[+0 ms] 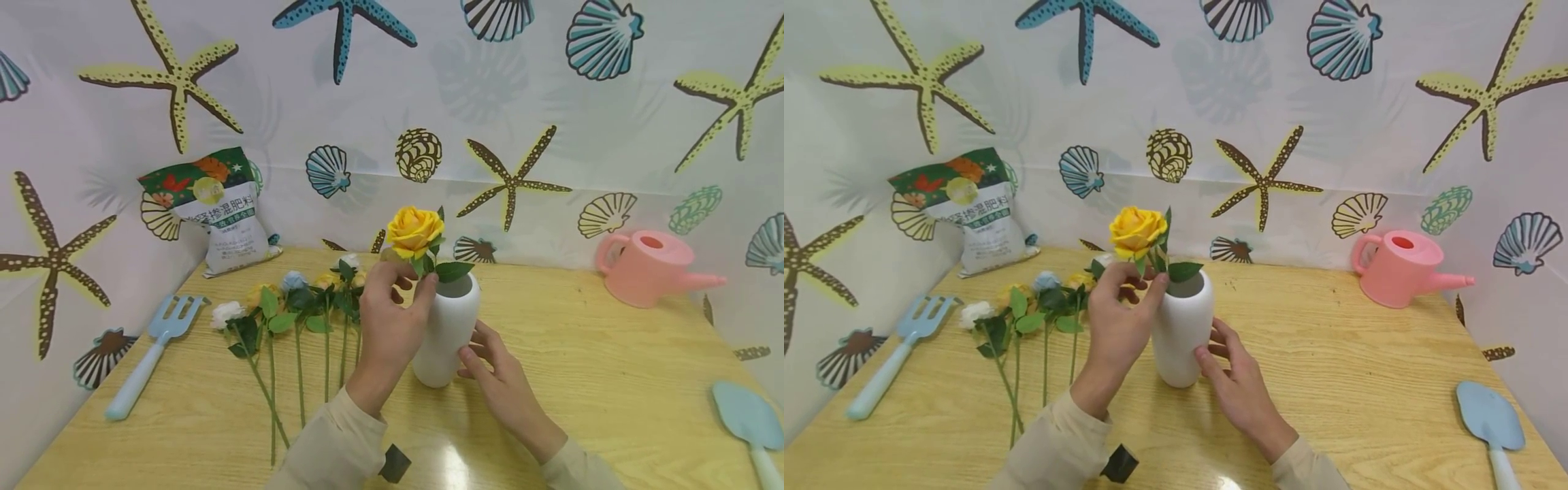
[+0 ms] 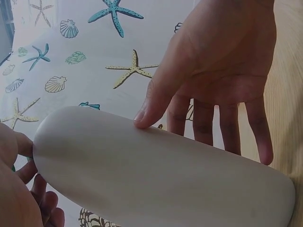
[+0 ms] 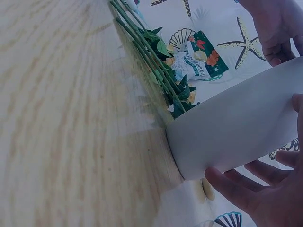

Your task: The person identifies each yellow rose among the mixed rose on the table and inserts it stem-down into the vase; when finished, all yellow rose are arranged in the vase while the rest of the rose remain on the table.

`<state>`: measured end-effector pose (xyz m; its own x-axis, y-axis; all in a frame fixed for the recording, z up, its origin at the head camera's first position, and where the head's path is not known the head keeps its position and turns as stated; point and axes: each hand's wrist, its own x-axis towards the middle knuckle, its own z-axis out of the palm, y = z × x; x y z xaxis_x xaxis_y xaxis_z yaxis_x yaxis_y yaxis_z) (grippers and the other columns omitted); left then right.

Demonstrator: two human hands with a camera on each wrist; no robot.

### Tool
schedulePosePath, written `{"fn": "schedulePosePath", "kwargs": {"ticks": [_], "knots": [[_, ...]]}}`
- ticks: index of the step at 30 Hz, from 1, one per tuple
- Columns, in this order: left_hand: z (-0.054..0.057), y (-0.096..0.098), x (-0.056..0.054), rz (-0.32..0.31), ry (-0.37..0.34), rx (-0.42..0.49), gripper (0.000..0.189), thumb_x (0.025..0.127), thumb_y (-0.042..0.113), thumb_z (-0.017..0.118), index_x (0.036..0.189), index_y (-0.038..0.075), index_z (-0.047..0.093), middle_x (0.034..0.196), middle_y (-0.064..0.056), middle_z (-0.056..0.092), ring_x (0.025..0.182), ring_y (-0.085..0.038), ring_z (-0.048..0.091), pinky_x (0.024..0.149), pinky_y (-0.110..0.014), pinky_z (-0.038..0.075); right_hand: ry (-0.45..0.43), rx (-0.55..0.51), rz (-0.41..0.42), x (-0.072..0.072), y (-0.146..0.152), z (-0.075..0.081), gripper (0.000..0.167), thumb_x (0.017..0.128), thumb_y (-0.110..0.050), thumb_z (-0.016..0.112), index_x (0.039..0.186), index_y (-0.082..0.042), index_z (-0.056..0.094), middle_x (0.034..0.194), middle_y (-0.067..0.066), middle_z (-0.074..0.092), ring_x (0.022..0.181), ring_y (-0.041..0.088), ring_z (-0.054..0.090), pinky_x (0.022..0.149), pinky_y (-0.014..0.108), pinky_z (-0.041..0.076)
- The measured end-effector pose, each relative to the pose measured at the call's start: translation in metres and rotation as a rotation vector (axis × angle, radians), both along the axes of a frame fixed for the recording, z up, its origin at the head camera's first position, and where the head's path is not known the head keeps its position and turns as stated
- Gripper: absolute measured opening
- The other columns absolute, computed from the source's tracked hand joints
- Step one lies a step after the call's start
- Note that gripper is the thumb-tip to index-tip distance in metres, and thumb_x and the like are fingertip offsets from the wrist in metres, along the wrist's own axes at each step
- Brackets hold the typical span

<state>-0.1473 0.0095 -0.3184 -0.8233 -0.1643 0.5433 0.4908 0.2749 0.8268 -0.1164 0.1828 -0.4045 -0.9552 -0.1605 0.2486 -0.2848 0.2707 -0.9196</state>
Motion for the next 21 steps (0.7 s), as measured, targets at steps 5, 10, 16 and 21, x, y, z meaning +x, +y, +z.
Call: {"fn": "schedulePosePath", "kwargs": {"ticks": [5,10,16,21], "knots": [[0.000,-0.002,0.001,-0.013,0.011,-0.019,0.015,0.091,0.013,0.074,0.097,0.003,0.066,0.097,-0.011,0.061,0.086,-0.023,0.056,0.073,-0.030,0.044,-0.001,0.003,-0.004,0.001,-0.001,0.000,0.048,0.107,-0.014,0.050,0.152,-0.004,0.036,0.140,0.028,0.053,0.125,0.048,0.057,0.085,0.041,0.061],[-0.002,-0.006,0.002,-0.027,0.046,-0.039,0.013,0.091,0.012,0.074,0.097,0.003,0.066,0.096,-0.010,0.064,0.085,-0.025,0.057,0.072,-0.030,0.045,-0.008,0.008,-0.012,0.002,-0.001,0.000,0.049,0.107,-0.014,0.050,0.152,-0.003,0.035,0.141,0.029,0.052,0.125,0.049,0.056,0.085,0.042,0.061],[-0.002,-0.017,0.004,-0.041,0.050,-0.019,0.012,0.090,0.009,0.074,0.098,0.003,0.068,0.096,-0.010,0.066,0.086,-0.027,0.058,0.073,-0.031,0.045,-0.002,0.011,-0.015,0.001,-0.001,0.000,0.048,0.106,-0.013,0.051,0.151,-0.003,0.036,0.139,0.029,0.052,0.125,0.048,0.057,0.084,0.041,0.061],[-0.008,-0.038,0.001,-0.025,0.073,-0.039,0.012,0.093,0.011,0.073,0.099,0.002,0.067,0.097,-0.011,0.066,0.084,-0.028,0.059,0.073,-0.032,0.048,0.012,0.013,-0.011,0.001,-0.002,0.000,0.048,0.106,-0.013,0.051,0.150,-0.003,0.036,0.138,0.028,0.053,0.124,0.049,0.057,0.084,0.041,0.062]]}}
